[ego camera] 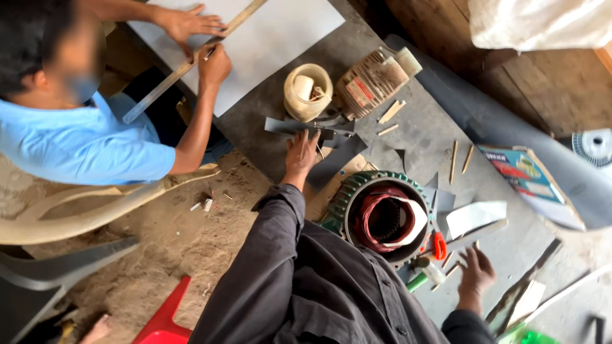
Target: The person cuts white and black insulating sheets with scissors and places them into the slots of a motor stator containing copper windings. They repeatedly measure, cut, and insert the sheets to separate the windings.
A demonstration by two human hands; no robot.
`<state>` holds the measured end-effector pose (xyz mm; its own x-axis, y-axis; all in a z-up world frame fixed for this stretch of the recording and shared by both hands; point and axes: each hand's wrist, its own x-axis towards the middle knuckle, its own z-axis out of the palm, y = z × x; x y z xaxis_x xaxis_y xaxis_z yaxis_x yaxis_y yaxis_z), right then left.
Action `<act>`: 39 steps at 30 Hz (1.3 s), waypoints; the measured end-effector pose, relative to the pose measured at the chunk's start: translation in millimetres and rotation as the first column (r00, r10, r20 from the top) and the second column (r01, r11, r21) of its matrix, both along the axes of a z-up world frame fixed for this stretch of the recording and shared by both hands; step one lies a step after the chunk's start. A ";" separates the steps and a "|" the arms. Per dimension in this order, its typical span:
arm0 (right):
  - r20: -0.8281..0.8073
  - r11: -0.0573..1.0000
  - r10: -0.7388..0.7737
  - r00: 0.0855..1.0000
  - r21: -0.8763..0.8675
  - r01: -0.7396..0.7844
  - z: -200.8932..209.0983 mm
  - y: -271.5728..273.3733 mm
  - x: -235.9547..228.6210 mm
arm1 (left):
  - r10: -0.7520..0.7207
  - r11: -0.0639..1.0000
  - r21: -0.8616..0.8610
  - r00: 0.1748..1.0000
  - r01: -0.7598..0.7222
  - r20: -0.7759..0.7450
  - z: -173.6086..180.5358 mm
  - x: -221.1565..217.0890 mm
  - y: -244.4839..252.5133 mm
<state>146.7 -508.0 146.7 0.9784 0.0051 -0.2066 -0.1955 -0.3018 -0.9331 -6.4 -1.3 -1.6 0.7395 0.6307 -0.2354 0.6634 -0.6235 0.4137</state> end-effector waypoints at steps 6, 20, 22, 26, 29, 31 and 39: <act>-0.226 0.964 -0.255 0.940 -0.134 0.229 23.4 -49.7 -24.4 | 0.040 0.999 -0.010 0.995 -0.039 0.093 9.6 -5.9 7.6; -0.024 0.844 -0.535 0.844 0.037 0.536 -19.2 -49.9 -80.8 | 0.332 0.941 -0.203 0.848 -0.269 0.413 30.7 -59.4 -33.0; 0.336 0.896 -0.317 0.887 -0.200 0.396 12.7 -25.4 -69.8 | 0.392 0.855 -0.493 0.825 -0.164 0.406 79.0 -69.6 -20.3; 0.520 0.906 0.214 0.827 -0.422 0.031 126.6 69.7 -72.7 | -0.089 0.988 -0.027 0.689 0.155 0.719 217.7 -89.0 -31.2; 0.545 0.750 0.630 0.553 -0.612 -0.250 219.2 155.3 -90.7 | -0.122 0.903 -0.172 0.619 0.393 0.776 314.9 -76.4 -51.8; 0.529 0.629 0.772 0.351 -0.713 -0.310 264.9 199.6 -103.7 | -0.194 0.810 -0.154 0.506 0.567 0.840 367.0 -61.1 -64.4; 0.166 0.638 0.622 0.765 -0.675 -0.371 273.2 168.0 -71.0 | -0.228 0.703 0.002 0.222 0.712 0.948 486.6 -25.5 -81.5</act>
<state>75.7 -340.0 419.9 0.8554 0.5178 0.0108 0.4532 -0.7382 -0.4997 -31.9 -82.7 485.0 0.7701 0.1156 0.6274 -0.5719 -0.3106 0.7592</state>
